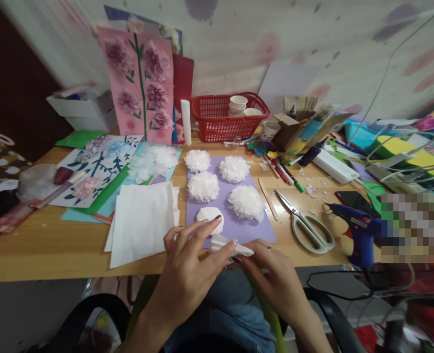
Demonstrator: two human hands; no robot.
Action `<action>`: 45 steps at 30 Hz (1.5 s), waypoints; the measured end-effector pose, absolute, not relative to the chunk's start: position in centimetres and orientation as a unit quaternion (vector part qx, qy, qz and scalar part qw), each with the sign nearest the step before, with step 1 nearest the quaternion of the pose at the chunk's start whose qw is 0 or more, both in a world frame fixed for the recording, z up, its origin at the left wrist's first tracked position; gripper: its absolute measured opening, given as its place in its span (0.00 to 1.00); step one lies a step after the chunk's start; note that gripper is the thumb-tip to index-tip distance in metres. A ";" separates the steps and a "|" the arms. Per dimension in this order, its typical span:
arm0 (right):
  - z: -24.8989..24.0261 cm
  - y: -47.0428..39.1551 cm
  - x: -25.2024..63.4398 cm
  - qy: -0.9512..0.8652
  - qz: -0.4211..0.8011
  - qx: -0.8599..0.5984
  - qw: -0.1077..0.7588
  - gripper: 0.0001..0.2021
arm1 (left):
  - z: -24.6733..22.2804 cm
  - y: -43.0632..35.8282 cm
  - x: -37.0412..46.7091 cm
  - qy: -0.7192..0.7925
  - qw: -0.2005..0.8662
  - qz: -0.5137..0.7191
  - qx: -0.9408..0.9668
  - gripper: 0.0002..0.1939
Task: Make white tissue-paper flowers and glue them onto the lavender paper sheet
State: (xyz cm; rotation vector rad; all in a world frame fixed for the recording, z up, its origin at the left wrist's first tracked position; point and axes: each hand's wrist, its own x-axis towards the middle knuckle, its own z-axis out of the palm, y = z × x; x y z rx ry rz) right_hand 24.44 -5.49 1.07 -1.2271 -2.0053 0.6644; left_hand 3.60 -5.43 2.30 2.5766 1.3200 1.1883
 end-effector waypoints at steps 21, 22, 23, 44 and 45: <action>2.6 -4.8 22.2 -0.592 0.281 -0.608 0.448 0.26 | 2.9 -6.0 6.3 0.488 0.656 0.440 0.371 0.17; 2.6 -4.9 22.2 -0.592 0.271 -0.610 0.451 0.25 | 2.9 -6.0 6.4 0.477 0.662 0.449 0.364 0.18; 2.6 -5.0 22.2 -0.592 0.260 -0.612 0.454 0.25 | 2.9 -6.1 6.5 0.463 0.666 0.462 0.357 0.21; 2.5 -5.5 21.3 -0.606 0.151 -0.615 0.481 0.16 | 2.5 -6.1 8.0 0.499 0.618 0.512 0.326 0.19; 2.5 -5.4 21.4 -0.600 0.153 -0.619 0.482 0.16 | 2.6 -6.2 8.1 0.492 0.617 0.518 0.330 0.21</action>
